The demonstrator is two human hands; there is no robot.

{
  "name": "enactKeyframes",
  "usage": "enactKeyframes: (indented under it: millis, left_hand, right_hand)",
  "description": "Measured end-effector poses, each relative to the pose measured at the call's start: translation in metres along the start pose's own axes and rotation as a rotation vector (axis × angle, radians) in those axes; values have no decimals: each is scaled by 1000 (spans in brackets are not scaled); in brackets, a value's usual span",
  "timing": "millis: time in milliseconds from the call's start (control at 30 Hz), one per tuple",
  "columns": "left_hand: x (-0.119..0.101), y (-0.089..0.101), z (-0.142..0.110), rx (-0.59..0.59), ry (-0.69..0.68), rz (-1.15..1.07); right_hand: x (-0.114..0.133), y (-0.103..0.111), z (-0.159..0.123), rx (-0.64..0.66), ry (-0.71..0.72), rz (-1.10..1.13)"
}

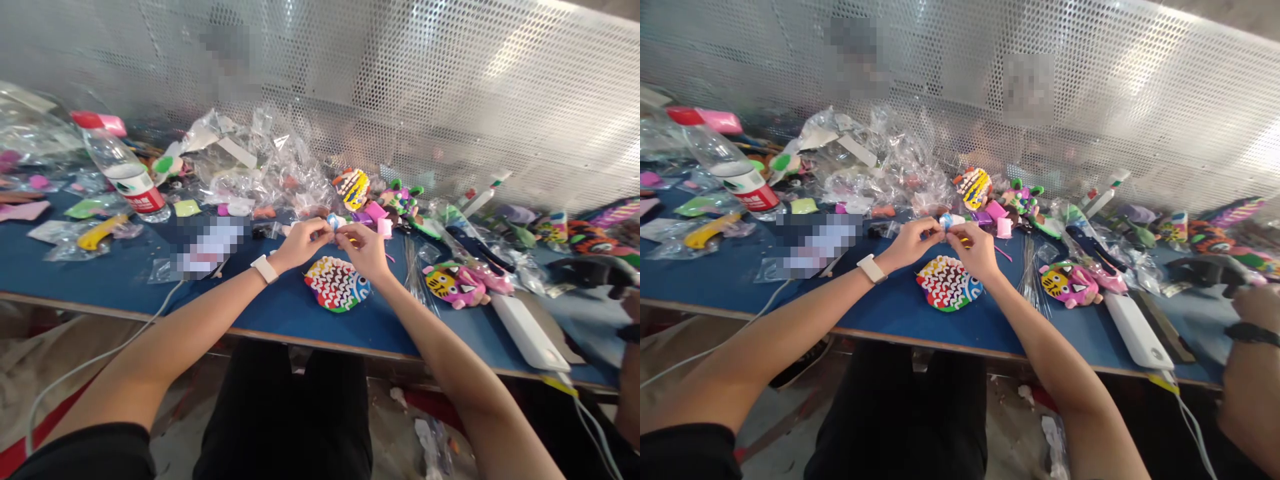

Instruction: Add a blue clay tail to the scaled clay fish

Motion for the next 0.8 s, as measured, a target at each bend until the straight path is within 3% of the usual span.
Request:
enactKeyframes:
  millis: [167, 333, 567, 800]
  left_hand:
    - [0, -3, -2, -16, 65, -98]
    - [3, -11, -2, 32, 125, -266]
    - [13, -13, -4, 7, 174, -359]
    - [10, -6, -2, -16, 157, -294]
  right_hand:
    - [-10, 1, 0, -21, -68, 120]
    - [-7, -3, 2, 86, -47, 146]
    - [-4, 15, 3, -101, 57, 61]
    - [3, 19, -2, -146, 78, -25]
Point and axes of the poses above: each hand's wrist, its own z-axis towards the middle knuckle, its own y-axis out of the back of the hand, x = y × z, the point moved 10 cm from there along z, towards the middle knuckle, and after that the axes turned 10 degrees about -y, right-handed, at the moved point
